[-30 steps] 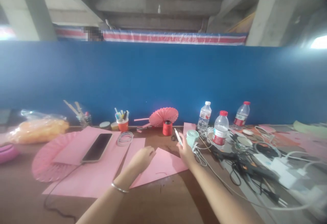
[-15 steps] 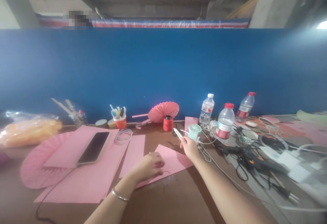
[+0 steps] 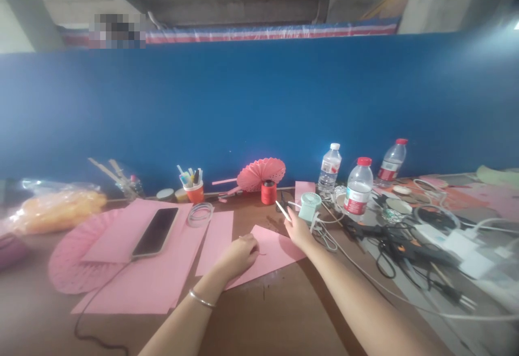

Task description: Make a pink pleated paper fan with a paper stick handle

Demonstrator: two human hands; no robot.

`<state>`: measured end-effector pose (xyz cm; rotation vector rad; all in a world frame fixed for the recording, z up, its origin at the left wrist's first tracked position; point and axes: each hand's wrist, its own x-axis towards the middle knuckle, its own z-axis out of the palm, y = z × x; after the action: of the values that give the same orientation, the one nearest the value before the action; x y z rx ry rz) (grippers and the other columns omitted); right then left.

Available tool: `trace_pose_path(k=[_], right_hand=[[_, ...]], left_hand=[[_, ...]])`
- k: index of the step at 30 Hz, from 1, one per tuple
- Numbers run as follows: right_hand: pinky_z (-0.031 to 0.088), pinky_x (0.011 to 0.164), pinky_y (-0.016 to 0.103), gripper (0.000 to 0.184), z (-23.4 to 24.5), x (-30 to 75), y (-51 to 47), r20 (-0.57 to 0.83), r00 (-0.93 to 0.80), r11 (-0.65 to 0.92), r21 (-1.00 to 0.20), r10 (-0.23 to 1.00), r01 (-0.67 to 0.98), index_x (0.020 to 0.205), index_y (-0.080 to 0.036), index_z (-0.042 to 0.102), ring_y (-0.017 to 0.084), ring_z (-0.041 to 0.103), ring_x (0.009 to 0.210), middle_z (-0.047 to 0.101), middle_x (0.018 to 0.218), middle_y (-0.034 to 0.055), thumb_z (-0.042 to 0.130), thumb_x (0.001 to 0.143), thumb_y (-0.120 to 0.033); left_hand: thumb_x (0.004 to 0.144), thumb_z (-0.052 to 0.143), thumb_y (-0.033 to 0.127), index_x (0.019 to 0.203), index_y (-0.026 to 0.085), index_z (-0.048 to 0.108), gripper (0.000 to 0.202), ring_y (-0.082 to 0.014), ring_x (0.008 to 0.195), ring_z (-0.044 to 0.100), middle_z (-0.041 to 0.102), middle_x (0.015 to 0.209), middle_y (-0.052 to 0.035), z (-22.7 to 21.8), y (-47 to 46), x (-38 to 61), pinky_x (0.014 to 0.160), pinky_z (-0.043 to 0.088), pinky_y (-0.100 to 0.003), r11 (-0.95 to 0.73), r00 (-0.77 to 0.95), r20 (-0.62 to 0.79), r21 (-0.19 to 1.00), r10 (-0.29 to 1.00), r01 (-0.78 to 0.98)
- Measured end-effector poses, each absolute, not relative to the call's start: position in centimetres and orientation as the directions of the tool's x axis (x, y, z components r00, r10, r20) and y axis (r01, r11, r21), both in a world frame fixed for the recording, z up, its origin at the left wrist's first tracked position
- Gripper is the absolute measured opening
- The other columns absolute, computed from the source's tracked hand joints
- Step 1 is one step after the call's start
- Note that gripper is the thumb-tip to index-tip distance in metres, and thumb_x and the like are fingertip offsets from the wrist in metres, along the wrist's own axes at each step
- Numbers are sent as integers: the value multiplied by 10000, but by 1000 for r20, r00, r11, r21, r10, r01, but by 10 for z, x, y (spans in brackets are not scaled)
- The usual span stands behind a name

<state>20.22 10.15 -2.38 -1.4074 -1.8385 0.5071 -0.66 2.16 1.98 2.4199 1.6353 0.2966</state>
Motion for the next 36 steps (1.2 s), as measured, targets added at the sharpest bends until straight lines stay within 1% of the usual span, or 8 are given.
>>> trace_pose_path(k=[9, 15, 17, 20, 24, 27, 29, 36], right_hand=[[426, 701, 285, 335, -23, 201, 95, 362, -133, 368, -726, 923, 580, 1137, -182, 452, 187, 593, 788, 619, 892, 53, 376, 810, -170], [412, 670, 273, 340, -26, 200, 98, 357, -122, 357, -725, 926, 589, 1135, -182, 462, 192, 595, 779, 625, 906, 69, 384, 804, -164], [411, 656, 268, 336, -27, 200, 98, 357, -121, 356, -722, 926, 594, 1137, -187, 461, 189, 597, 762, 628, 916, 72, 384, 810, -171], [411, 675, 263, 336, -27, 199, 98, 366, -136, 373, -719, 921, 587, 1131, -197, 464, 185, 599, 788, 628, 949, 71, 396, 804, -163], [411, 688, 260, 350, -25, 197, 96, 381, -147, 394, -727, 913, 563, 1089, -207, 488, 183, 601, 813, 635, 934, 48, 411, 761, -110], [413, 674, 249, 376, -21, 195, 93, 396, -164, 417, -723, 903, 551, 1041, -230, 522, 171, 602, 789, 641, 899, 12, 417, 719, -68], [413, 721, 247, 415, -17, 194, 91, 417, -180, 443, -708, 891, 550, 1061, -238, 524, 165, 594, 836, 632, 960, 7, 425, 702, -54], [361, 858, 282, 553, -17, 207, 93, 407, -218, 451, -660, 887, 601, 1156, -307, 542, 186, 538, 976, 585, 1072, 25, 451, 686, -32]], left_hand=[[890, 159, 217, 1089, 114, 492, 401, -264, 832, 606, 621, 951, -179, 37, 30, -52, 695, 440, -408, 9, -30, 147, 145, 989, 989], [865, 298, 366, 1379, 252, 191, 537, -169, 1315, 195, 238, 1438, -8, 19, 12, -3, 1073, 158, -334, -637, 644, 20, 178, 765, 750], [855, 296, 422, 1385, 197, 187, 586, -219, 1318, 185, 227, 1436, -60, 8, 13, -4, 1069, 145, -412, -493, 503, -32, 151, 864, 857], [820, 383, 386, 1334, -3, 277, 653, -339, 1319, 85, 230, 1404, -217, 2, 21, -20, 1047, 54, -527, 8, -10, 236, 12, 972, 1000], [852, 343, 293, 1394, 123, 120, 611, -278, 1329, -59, -8, 1465, -115, 12, 23, -24, 1057, 47, -503, -37, 14, 498, 36, 867, 999], [843, 368, 394, 1396, 220, -4, 690, -245, 1338, 11, 9, 1470, -54, 15, 13, -9, 1060, 129, -464, -383, 352, 229, 110, 908, 917], [805, 426, 469, 1388, 291, 13, 736, -240, 1337, 58, 60, 1468, -13, 15, 6, 0, 1068, 111, -450, -614, 626, -30, 163, 779, 772], [860, 368, 349, 1355, 318, 244, 512, -207, 1322, 171, 249, 1435, -4, 23, -2, 8, 1074, 110, -414, -614, 640, -32, 248, 768, 749]])
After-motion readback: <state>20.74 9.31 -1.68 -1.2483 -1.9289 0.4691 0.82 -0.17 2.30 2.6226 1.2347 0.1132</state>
